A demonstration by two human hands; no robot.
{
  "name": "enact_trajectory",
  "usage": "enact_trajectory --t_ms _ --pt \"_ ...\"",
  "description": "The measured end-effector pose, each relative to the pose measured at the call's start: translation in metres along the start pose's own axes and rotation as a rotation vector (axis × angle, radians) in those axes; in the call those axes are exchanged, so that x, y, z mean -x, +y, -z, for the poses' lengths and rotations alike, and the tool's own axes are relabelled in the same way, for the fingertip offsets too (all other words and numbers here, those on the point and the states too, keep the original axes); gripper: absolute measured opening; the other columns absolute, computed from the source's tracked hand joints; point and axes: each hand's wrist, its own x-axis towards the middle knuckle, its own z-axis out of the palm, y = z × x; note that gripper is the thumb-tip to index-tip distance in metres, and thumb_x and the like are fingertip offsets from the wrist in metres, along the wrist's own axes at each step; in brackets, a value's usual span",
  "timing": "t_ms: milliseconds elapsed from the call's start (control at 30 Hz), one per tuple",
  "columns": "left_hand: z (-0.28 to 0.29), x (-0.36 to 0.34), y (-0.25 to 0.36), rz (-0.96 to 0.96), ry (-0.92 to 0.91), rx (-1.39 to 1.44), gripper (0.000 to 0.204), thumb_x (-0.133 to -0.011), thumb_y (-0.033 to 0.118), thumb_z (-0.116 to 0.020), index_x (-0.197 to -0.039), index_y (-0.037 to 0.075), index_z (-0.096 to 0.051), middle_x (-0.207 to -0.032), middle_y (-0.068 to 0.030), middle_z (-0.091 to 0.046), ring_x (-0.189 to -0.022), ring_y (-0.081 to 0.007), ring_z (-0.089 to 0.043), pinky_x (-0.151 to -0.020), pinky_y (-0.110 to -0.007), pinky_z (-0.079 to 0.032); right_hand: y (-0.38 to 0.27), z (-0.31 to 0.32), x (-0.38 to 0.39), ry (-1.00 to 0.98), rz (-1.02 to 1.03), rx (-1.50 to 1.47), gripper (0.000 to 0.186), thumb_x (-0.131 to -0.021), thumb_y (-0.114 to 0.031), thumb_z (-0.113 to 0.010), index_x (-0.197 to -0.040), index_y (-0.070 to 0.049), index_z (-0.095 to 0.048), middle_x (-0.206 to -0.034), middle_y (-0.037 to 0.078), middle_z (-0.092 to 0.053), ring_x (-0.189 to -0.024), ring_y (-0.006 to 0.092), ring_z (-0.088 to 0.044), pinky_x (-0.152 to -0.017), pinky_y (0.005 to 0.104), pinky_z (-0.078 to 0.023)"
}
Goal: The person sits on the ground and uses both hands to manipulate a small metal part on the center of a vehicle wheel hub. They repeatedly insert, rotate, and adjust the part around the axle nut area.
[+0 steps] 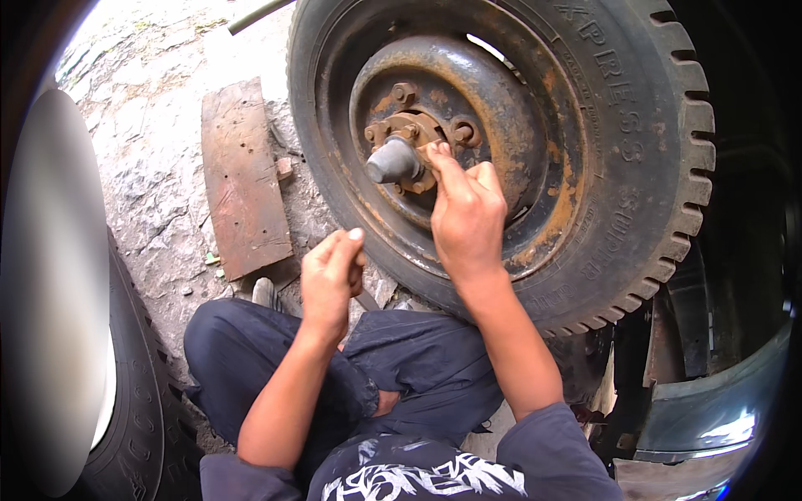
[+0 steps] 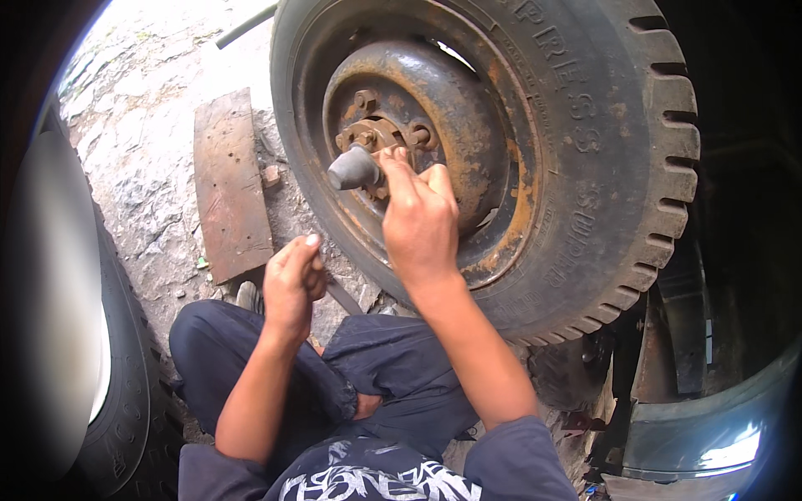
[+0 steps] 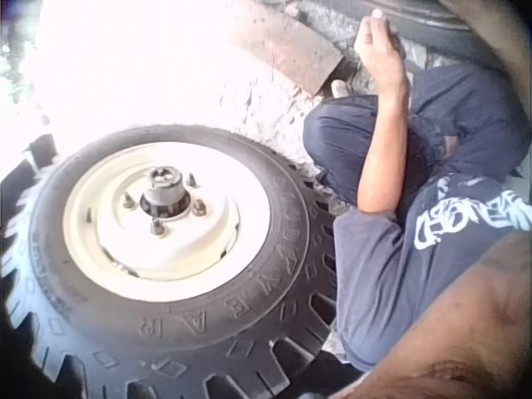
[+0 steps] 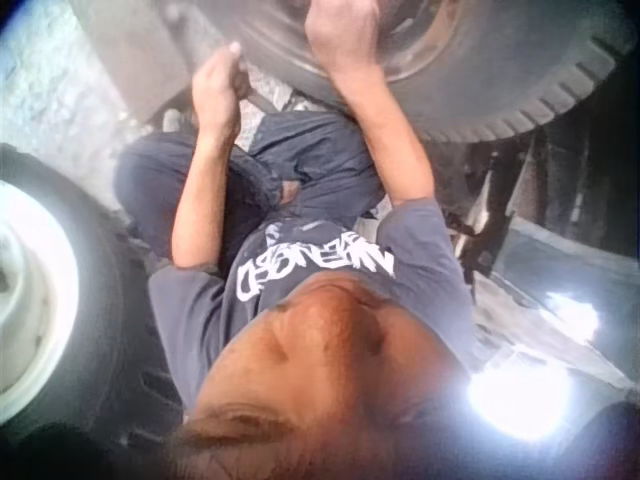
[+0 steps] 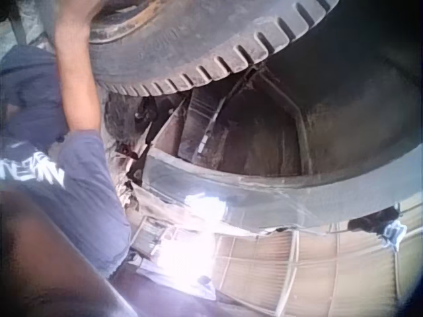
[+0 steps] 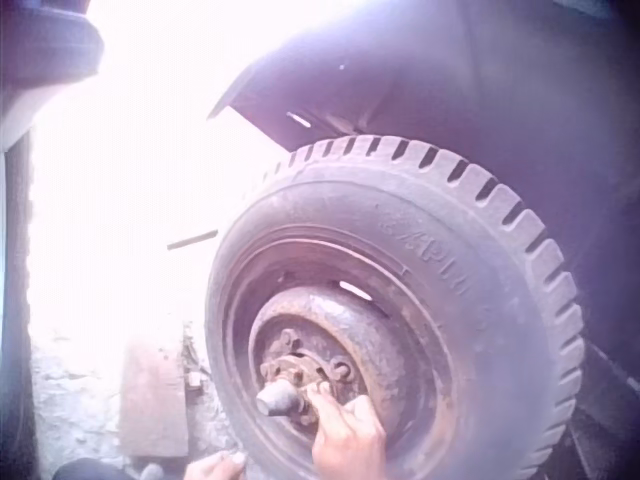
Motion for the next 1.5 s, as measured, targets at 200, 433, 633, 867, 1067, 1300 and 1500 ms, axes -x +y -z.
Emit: enact_trajectory --t_ms 200,433,633,867,1067,1300,1500 --pt "0.006 0.002 0.010 0.000 0.013 0.146 0.036 -0.111 0.028 -0.064 -0.080 0.012 -0.057 -0.057 0.0083 -0.038 -0.046 -0.0048 -0.029 -0.046 -0.026 -0.023 -0.015 -0.007 -0.034 -0.130 0.024 0.051 0.033 -0.094 -0.001 -0.061 -0.123 0.003 -0.077 -0.117 0.020 -0.080 -0.090 0.0350 -0.068 -0.085 0.0410 -0.057" --pt "0.008 0.000 -0.005 -0.157 0.096 -0.140 0.038 -0.110 0.028 -0.067 -0.077 0.011 -0.057 -0.060 0.0085 -0.041 -0.051 -0.0035 -0.032 -0.049 -0.026 -0.025 -0.001 -0.005 -0.006 -0.011 0.017 -0.035 0.027 -0.095 -0.005 -0.061 -0.115 0.001 -0.078 -0.109 0.018 -0.081 -0.090 0.0341 -0.068 -0.084 0.0424 -0.057" --pt "0.004 -0.004 -0.007 -0.179 0.107 -0.147 0.038 -0.110 0.030 -0.067 -0.077 0.012 -0.058 -0.061 0.0091 -0.043 -0.051 -0.0022 -0.033 -0.048 -0.024 -0.026 0.000 -0.011 -0.008 0.024 -0.004 -0.146 0.026 -0.096 -0.003 -0.061 -0.116 0.000 -0.078 -0.108 0.018 -0.081 -0.085 0.0334 -0.065 -0.079 0.0419 -0.056" --pt "0.004 -0.003 -0.017 -0.087 0.075 -0.105 0.039 -0.111 0.029 -0.067 -0.077 0.011 -0.060 -0.062 0.0101 -0.044 -0.053 -0.0008 -0.033 -0.049 -0.024 -0.025 -0.002 -0.021 -0.026 0.039 0.031 -0.090 0.030 -0.091 0.001 -0.062 -0.117 0.000 -0.077 -0.105 0.018 -0.082 -0.084 0.0343 -0.065 -0.083 0.0429 -0.056" --pt "0.013 -0.010 -0.019 -0.144 0.106 -0.194 0.038 -0.111 0.029 -0.067 -0.078 0.011 -0.061 -0.062 0.0098 -0.045 -0.052 -0.0013 -0.033 -0.049 -0.024 -0.025 -0.007 -0.005 0.014 0.043 -0.050 -0.102 0.036 -0.086 0.007 -0.066 -0.121 0.004 -0.077 -0.115 0.022 -0.081 -0.079 0.0324 -0.066 -0.078 0.0387 -0.058" --pt "0.005 -0.016 -0.034 -0.167 0.083 -0.299 0.039 -0.109 0.029 -0.070 -0.077 0.008 -0.062 -0.064 0.0093 -0.046 -0.057 -0.0014 -0.035 -0.051 -0.025 -0.028 -0.010 -0.014 -0.019 0.047 -0.050 -0.110 0.033 -0.091 0.003 -0.064 -0.121 0.004 -0.076 -0.116 0.020 -0.081 -0.090 0.0345 -0.071 -0.086 0.0411 -0.058" --pt "0.010 -0.018 -0.038 -0.225 0.078 -0.404 0.040 -0.109 0.028 -0.071 -0.079 0.003 -0.063 -0.070 0.0061 -0.054 -0.066 -0.0033 -0.041 -0.059 -0.027 -0.035 -0.005 -0.002 0.027 0.044 -0.117 -0.106 0.037 -0.088 0.008 -0.065 -0.124 0.005 -0.075 -0.117 0.023 -0.080 -0.089 0.0356 -0.070 -0.084 0.0411 -0.058"
